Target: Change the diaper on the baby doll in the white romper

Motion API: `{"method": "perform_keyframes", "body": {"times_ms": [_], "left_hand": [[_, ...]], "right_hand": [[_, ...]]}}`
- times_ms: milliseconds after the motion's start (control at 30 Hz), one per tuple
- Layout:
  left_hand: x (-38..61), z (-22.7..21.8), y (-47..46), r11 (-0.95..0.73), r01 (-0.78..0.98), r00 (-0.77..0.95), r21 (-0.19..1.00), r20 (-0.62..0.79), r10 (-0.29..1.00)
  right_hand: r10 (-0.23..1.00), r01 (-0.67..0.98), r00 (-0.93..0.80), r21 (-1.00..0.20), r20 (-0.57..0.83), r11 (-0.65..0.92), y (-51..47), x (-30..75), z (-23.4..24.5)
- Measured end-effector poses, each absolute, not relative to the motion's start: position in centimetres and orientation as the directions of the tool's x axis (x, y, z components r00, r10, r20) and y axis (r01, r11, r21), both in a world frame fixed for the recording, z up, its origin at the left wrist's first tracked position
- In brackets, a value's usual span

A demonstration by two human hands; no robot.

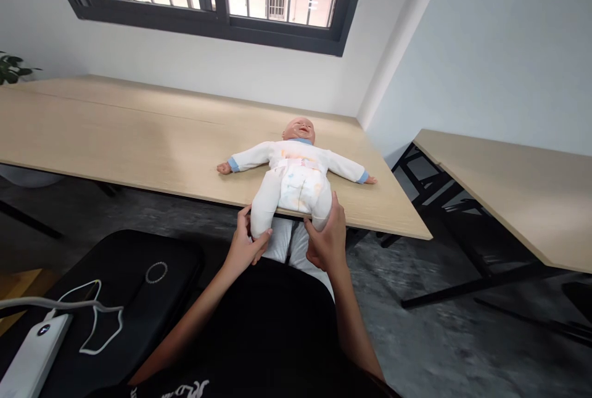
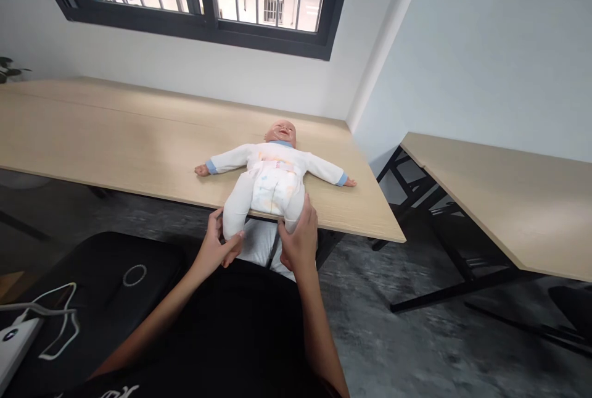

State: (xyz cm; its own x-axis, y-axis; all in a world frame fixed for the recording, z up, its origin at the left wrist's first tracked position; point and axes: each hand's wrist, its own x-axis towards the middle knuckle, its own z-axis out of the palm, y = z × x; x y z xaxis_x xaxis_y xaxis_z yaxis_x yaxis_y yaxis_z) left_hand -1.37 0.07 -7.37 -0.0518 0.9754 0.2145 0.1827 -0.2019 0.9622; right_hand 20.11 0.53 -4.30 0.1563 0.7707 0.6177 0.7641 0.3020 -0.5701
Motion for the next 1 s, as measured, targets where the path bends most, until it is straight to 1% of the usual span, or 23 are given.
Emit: {"method": "perform_keyframes", "body": {"times_ms": [200,400,500,633,700,733,800,833,867,933,967,1000], "left_hand": [[-1.4,-7.0,0.0,-0.181,0.175,-0.053,0.968,0.193,0.980],[-1.5,-7.1,-0.1,-0.193,0.169,-0.047,0.967,0.204,0.978],[-1.7,-6.7,-0.3,-0.215,0.230,-0.060,0.949,0.235,0.970],[-2.7,-4.1,0.9,-0.300,0.351,-0.197,0.887,0.384,0.902],[-3.2,-2.2,2.8,-0.348,0.334,-0.263,0.876,0.441,0.858],[-3.3,-1.3,4.0,-0.353,0.292,-0.281,0.889,0.433,0.857],[-3.2,0.4,6.9,-0.330,0.114,-0.284,0.937,0.349,0.893],[-3.1,1.1,8.3,-0.267,-0.023,-0.271,0.963,0.251,0.929],[-2.8,1.6,9.8,-0.171,-0.170,-0.240,0.971,0.127,0.962],[-2.2,2.3,12.2,0.078,-0.386,-0.077,0.919,-0.117,0.990],[-1.8,2.4,13.2,0.184,-0.448,0.008,0.875,-0.202,0.979],[-1.5,2.5,14.0,0.264,-0.482,0.078,0.836,-0.259,0.963]], "right_hand": [[0.769,0.773,0.150,-0.559,0.621,0.300,0.4,20.2,-4.1],[0.769,0.763,0.156,-0.570,0.620,0.305,0.4,20.0,-4.2],[0.775,0.754,0.163,-0.584,0.611,0.302,0.3,20.0,-4.0],[0.823,0.688,0.151,-0.655,0.548,0.311,0.0,20.7,-3.3],[0.859,0.614,0.133,-0.721,0.495,0.321,0.3,21.5,-2.8],[0.880,0.557,0.131,-0.768,0.457,0.316,0.6,21.9,-2.5],[0.921,0.412,0.159,-0.871,0.356,0.266,1.7,22.8,-1.9],[0.938,0.337,0.184,-0.915,0.295,0.222,2.5,23.1,-1.5],[0.952,0.268,0.202,-0.948,0.231,0.173,3.4,23.5,-1.1],[0.974,0.158,0.194,-0.983,0.121,0.091,5.3,23.9,-0.2],[0.983,0.106,0.159,-0.992,0.088,0.072,6.3,23.9,0.4],[0.992,0.049,0.107,-0.997,0.070,0.065,7.3,23.9,0.9]]}}
